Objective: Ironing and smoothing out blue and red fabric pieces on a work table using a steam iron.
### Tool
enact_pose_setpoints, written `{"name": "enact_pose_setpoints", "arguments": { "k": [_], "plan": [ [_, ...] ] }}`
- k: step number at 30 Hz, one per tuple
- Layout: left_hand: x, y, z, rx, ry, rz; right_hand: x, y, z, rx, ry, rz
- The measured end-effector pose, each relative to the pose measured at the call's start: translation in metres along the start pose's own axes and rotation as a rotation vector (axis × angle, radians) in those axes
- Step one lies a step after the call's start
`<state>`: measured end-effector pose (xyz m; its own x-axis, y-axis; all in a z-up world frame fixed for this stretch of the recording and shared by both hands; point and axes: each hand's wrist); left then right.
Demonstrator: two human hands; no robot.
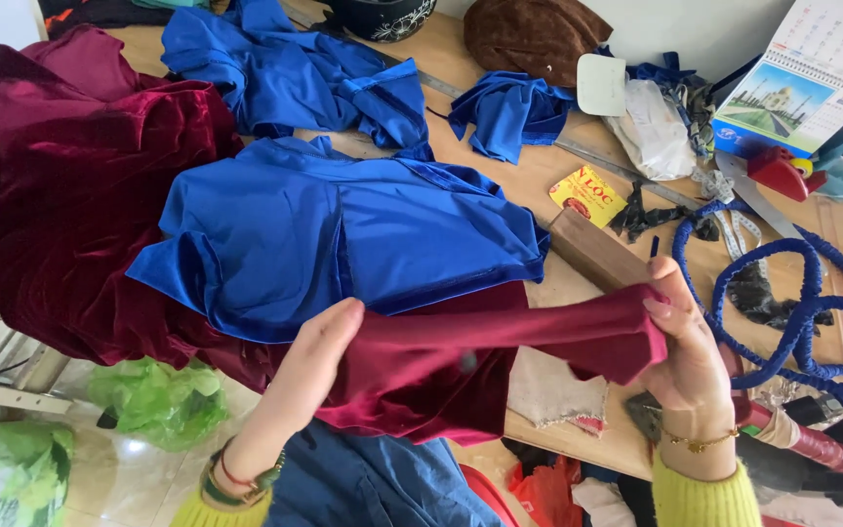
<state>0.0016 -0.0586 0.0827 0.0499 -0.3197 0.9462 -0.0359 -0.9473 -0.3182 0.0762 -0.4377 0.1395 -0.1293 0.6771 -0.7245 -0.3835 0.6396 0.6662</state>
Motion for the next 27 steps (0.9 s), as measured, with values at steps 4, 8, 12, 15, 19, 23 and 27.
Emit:
{"name": "enact_pose_setpoints", "arguments": {
  "k": [4, 8, 12, 15, 19, 23, 27],
  "plan": [
    [-0.051, 0.013, -0.011, -0.213, 0.197, -0.856, 0.001, -0.014, -0.003, -0.024, 0.012, -0.03],
    [-0.058, 0.052, -0.002, -0.238, -0.363, -1.484, 0.003, -0.024, -0.009, 0.01, -0.001, -0.019],
    [0.0, 0.041, -0.011, -0.152, -0.581, -1.166, 0.0, -0.028, -0.007, 0.038, -0.012, -0.098],
    [0.003, 0.024, 0.002, -0.074, -0.624, -1.17, -0.007, -0.01, 0.018, 0.003, 0.026, -0.081],
    [0.047, -0.013, 0.06, -0.103, 0.289, -0.504, -0.031, 0.028, 0.087, 0.074, -0.039, -0.372],
    [0.12, -0.053, 0.104, 0.089, 0.129, -0.87, -0.065, 0.047, 0.141, 0.232, -0.234, -0.454],
    [0.096, -0.044, 0.094, 0.114, 0.092, -0.828, -0.034, 0.069, 0.128, 0.315, -0.188, -0.678]
  ]
}}
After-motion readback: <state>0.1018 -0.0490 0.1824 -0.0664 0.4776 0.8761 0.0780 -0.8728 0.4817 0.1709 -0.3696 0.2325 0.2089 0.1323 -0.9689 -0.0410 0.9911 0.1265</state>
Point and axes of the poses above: each hand's wrist, its own z-axis towards the middle knuckle, its own y-axis out of the palm, x = y × z, and after that the axes turned 8 degrees about z, right-handed
